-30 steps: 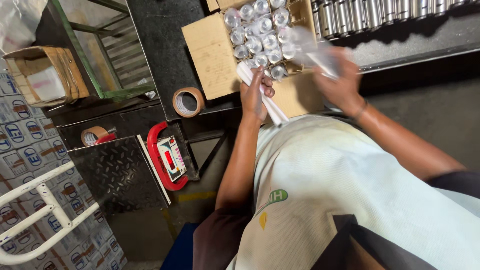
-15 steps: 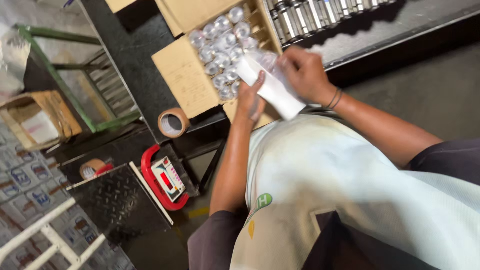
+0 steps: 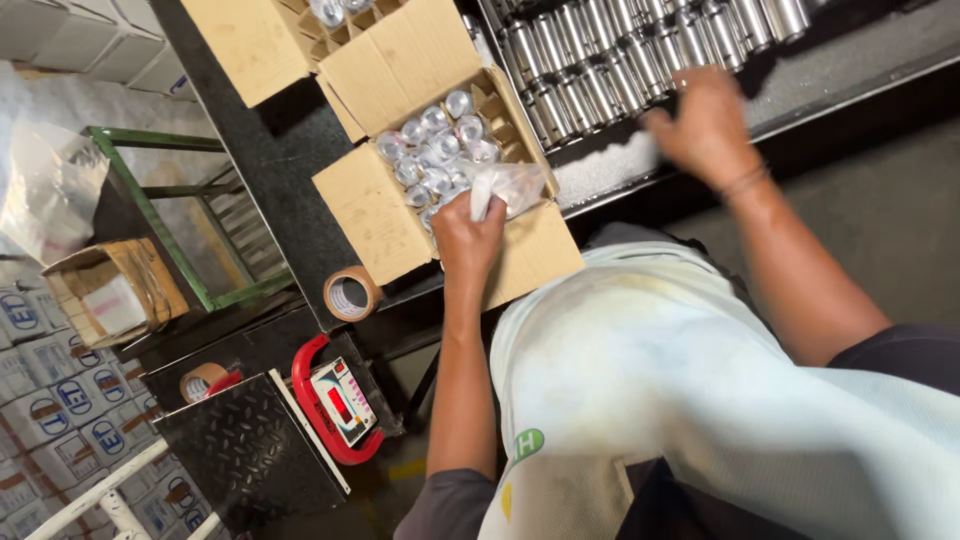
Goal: The person packs small metal parts into a cardboard box. They open the box, place individually wrapped metal parts inside, and then close and tape the box. The person repeats this process with another box.
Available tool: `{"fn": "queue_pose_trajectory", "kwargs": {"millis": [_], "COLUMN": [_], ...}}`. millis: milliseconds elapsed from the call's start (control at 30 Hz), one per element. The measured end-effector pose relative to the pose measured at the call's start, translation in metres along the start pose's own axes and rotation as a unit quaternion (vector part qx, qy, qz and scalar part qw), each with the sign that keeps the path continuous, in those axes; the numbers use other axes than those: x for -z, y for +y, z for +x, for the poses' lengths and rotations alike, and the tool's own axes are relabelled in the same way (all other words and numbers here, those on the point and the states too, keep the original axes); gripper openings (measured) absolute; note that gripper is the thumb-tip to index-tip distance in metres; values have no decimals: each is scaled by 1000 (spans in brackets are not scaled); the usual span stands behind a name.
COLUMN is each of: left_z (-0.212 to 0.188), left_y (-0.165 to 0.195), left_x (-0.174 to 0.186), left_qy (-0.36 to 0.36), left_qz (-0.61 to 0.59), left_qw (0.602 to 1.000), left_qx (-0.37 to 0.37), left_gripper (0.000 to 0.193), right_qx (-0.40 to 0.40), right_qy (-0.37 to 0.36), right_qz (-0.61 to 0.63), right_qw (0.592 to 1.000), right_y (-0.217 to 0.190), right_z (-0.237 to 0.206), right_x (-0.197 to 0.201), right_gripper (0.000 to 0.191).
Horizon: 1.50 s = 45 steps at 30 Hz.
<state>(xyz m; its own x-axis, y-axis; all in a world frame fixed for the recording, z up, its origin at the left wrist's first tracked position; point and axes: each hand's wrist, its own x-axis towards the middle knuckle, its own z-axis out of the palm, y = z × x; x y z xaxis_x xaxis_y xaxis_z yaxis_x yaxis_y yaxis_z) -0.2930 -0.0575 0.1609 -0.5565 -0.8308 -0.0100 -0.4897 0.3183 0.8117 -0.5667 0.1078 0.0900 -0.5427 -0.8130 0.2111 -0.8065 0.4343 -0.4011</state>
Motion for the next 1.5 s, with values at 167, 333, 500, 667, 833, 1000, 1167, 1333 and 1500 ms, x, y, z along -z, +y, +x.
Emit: {"fn": "queue_pose_trajectory", "kwargs": {"millis": [167,333,500,667,833,1000,1167,1333,1500], "left_z": [-2,-8,-21,-14,-33,-51,-60,-47,-34], "left_y": [2,1,-14,-64,-116,-127,-121,-108,-129], "left_x": [-2,-12,-39,-56,-30,-35,-16,-13,-60], "left_qy": [-14,-2,-98,-108,-95,-24,-109,-31,32], "left_qz": [-64,-102,-147,-653,-586,-563,-606,-526,-631], "left_qw": [998,995,972,718,755,768,732,807,711], "left_qx": [26,7,-152,216,278,304,291,267,309], "left_gripper": [25,23,19,13,35,27,26,41,43], "right_qx": [-115,-258,211,-233,-5,240,190,100,186], "right_qy": [-39,-244,-174,-359,-297,-441,-411,-383,-191], "right_qz": [-145,636,184,635,308,26,-14,62,203], "right_qw": [982,685,944,643,904,865,892,916,942], "right_y": [76,13,-87,-110,-116,-119,-108,-139,-158], "right_z": [18,-3,-22,-19,-16,27,72,33,-16], "right_x": [-30,-7,10,-11,-43,-80,-99,-78,-37], "right_gripper": [46,33,44,40,30,38,37,45,23]}}
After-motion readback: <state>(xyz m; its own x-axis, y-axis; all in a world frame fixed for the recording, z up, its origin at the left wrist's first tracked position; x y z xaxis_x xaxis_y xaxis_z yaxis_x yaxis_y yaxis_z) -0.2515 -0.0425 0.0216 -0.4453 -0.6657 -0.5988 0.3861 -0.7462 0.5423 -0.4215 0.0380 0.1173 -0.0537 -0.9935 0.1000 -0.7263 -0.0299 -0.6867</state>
